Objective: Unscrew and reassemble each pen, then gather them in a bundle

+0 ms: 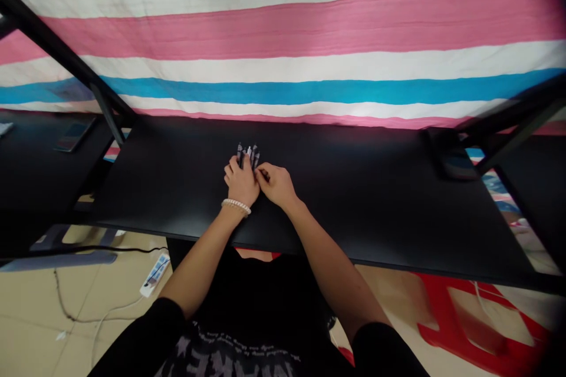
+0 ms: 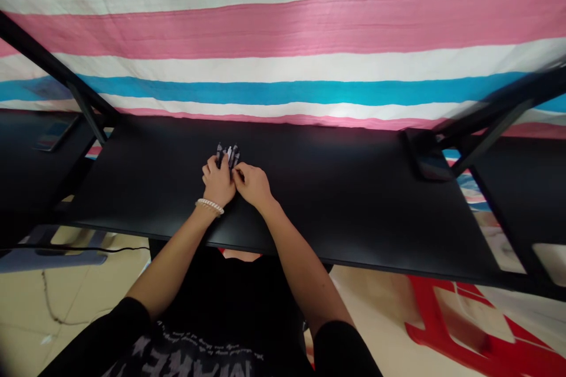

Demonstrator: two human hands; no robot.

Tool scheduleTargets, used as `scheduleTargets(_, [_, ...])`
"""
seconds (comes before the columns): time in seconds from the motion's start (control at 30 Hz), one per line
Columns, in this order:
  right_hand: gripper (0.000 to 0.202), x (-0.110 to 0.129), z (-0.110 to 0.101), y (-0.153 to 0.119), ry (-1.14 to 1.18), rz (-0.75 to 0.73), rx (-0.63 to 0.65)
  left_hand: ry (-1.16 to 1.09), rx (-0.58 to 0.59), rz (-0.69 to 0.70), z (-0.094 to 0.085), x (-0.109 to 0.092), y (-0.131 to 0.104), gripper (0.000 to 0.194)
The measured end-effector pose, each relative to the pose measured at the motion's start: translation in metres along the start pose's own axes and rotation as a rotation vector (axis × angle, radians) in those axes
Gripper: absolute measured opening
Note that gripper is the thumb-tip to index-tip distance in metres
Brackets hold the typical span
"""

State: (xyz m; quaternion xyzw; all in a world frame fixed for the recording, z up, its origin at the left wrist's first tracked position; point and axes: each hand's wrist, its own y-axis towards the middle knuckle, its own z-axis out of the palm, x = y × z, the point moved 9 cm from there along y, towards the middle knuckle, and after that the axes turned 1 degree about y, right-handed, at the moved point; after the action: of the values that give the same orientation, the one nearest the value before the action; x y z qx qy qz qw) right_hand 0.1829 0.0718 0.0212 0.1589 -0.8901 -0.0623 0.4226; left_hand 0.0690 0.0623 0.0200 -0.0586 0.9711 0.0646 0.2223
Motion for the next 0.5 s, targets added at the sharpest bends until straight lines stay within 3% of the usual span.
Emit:
scheduleTargets(0.1, [0.016, -0.013, -0.012, -0.003, 0.025, 0.059, -0.099, -0.072, 0.034, -0.054, 0.007, -0.011, -0.002, 0.057])
scheduleTargets(0.23, [0.015, -0.022, -0.019, -0.002, 0.053, 0.097, -0.148, -0.151, 0.065, -0.063, 0.009, -0.009, -0.001, 0.066])
scheduleTargets(0.5, [0.012, -0.015, -0.018, -0.001, 0.051, 0.092, -0.119, -0.304, 0.098, 0.134, -0.002, 0.016, -0.011, 0.068])
